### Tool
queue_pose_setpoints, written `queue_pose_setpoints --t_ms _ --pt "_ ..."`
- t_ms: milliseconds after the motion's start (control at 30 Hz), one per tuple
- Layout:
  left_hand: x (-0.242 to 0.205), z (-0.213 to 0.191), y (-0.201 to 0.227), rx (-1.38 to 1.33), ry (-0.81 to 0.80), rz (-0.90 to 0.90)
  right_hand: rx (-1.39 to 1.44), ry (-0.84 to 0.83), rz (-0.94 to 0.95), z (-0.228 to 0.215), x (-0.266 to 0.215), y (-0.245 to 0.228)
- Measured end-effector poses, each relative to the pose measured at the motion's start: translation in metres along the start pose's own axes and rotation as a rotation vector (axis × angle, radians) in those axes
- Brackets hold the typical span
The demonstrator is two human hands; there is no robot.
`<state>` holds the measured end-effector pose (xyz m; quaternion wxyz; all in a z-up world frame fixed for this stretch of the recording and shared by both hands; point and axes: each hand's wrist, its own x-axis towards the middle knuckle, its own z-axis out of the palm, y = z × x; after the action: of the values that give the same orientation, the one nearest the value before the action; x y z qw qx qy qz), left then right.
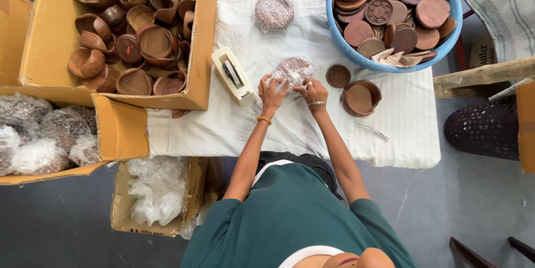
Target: The person wipes a small wooden bowl with a cloth, then wraps it in bubble wrap and secures it with tape. They repeat the wrapping process for a second wooden item. The wrapped items are placed on the table next to a blue basin filled with wooden coasters and a cardboard box of wooden bowls.
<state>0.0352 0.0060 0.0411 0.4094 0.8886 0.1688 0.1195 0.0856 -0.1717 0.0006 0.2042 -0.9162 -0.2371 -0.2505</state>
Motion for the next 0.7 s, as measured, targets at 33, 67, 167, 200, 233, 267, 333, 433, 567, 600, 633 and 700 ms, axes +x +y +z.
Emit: queue_pose_setpoints --t_ms 33,67,167,200,233,267,333,433,567,600,633,700 --pt "0.011 0.013 -0.012 0.004 -0.002 0.004 0.001 0.003 0.005 -0.008 -0.001 -0.010" --pt "0.022 0.027 -0.024 -0.051 0.037 -0.002 0.081 0.107 0.126 -0.016 -0.001 -0.020" --pt "0.054 0.062 -0.057 -0.121 0.129 0.060 0.380 0.124 0.562 0.027 -0.027 0.004" --pt "0.062 0.075 -0.066 -0.136 0.173 0.122 0.598 0.018 0.879 0.051 -0.043 0.021" --pt "0.067 0.082 -0.076 -0.138 0.170 0.126 0.596 0.022 0.882 0.049 -0.032 0.026" --pt "0.067 0.091 -0.085 -0.235 0.003 0.064 0.807 -0.095 1.049 0.045 -0.025 0.031" --pt "0.061 0.093 -0.089 -0.328 -0.172 0.007 1.023 -0.206 1.214 0.056 -0.023 0.052" --pt "0.037 0.073 -0.081 -0.237 -0.164 -0.106 1.020 -0.254 1.054 0.079 -0.023 0.075" --pt "0.016 0.053 -0.081 -0.204 -0.224 -0.230 0.904 -0.475 1.004 0.053 0.009 0.061" --pt "0.011 0.047 -0.079 -0.239 -0.223 -0.270 0.897 -0.505 0.975 0.050 0.012 0.059" --pt "0.013 0.039 -0.074 -0.237 -0.220 -0.273 0.900 -0.509 0.973 0.052 0.012 0.059" --pt "0.016 0.027 -0.062 -0.140 -0.303 -0.330 1.053 -0.476 0.903 0.054 0.014 0.061"
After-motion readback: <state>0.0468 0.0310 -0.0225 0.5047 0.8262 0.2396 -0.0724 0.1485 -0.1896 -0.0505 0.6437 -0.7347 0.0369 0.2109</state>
